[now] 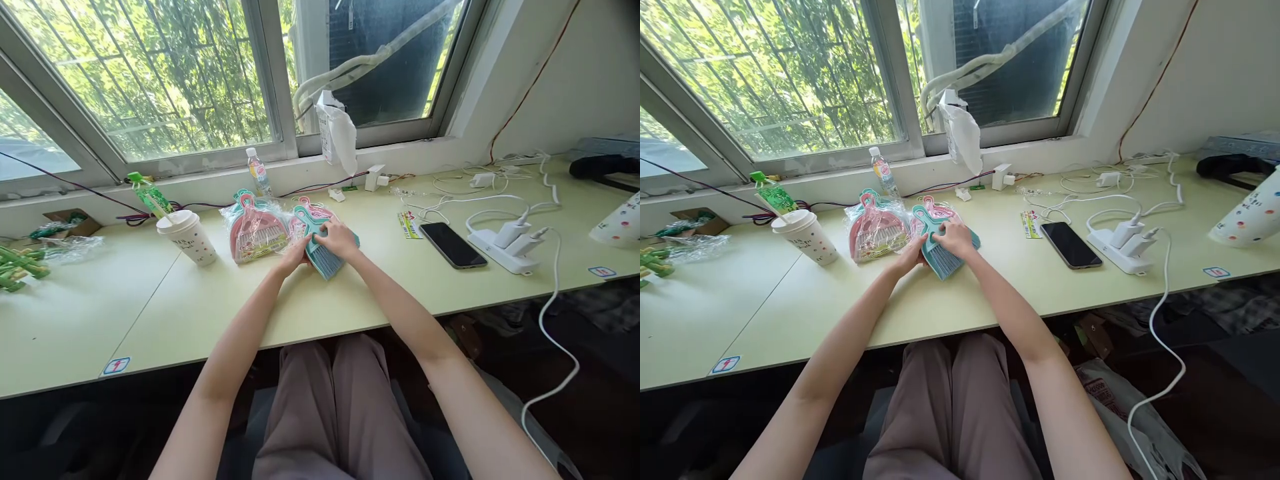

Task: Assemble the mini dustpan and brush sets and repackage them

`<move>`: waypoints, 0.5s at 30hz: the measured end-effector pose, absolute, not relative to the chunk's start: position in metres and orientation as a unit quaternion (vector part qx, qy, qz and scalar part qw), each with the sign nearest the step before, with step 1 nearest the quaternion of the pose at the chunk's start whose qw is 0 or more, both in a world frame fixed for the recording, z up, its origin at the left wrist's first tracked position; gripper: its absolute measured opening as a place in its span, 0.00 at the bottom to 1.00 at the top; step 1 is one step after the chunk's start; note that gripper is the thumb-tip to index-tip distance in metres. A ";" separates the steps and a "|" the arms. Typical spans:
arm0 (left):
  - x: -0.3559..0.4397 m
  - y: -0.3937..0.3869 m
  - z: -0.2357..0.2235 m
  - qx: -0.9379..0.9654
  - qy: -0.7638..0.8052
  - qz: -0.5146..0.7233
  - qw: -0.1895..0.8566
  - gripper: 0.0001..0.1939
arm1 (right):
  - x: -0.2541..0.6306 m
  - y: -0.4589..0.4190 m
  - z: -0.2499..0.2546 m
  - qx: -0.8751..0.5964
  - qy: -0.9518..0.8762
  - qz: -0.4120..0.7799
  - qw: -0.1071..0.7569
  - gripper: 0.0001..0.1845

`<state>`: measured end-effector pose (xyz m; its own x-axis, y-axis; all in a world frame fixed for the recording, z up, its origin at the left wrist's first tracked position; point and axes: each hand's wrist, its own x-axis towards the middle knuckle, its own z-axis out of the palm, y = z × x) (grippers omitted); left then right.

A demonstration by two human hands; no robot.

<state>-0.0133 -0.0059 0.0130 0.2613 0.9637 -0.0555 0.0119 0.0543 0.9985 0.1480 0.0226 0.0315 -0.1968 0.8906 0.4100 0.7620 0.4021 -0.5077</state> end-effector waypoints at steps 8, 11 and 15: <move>-0.002 -0.011 0.020 0.590 0.425 0.407 0.553 0.31 | 0.168 0.043 0.036 -0.512 -0.721 0.236 0.404 0.07; 0.002 -0.013 0.021 0.605 0.426 0.399 0.542 0.31 | 0.168 0.041 0.037 -0.487 -0.708 0.280 0.428 0.07; 0.002 -0.010 0.016 0.578 0.426 0.423 0.553 0.28 | 0.173 0.036 0.043 -0.437 -0.626 0.422 0.488 0.07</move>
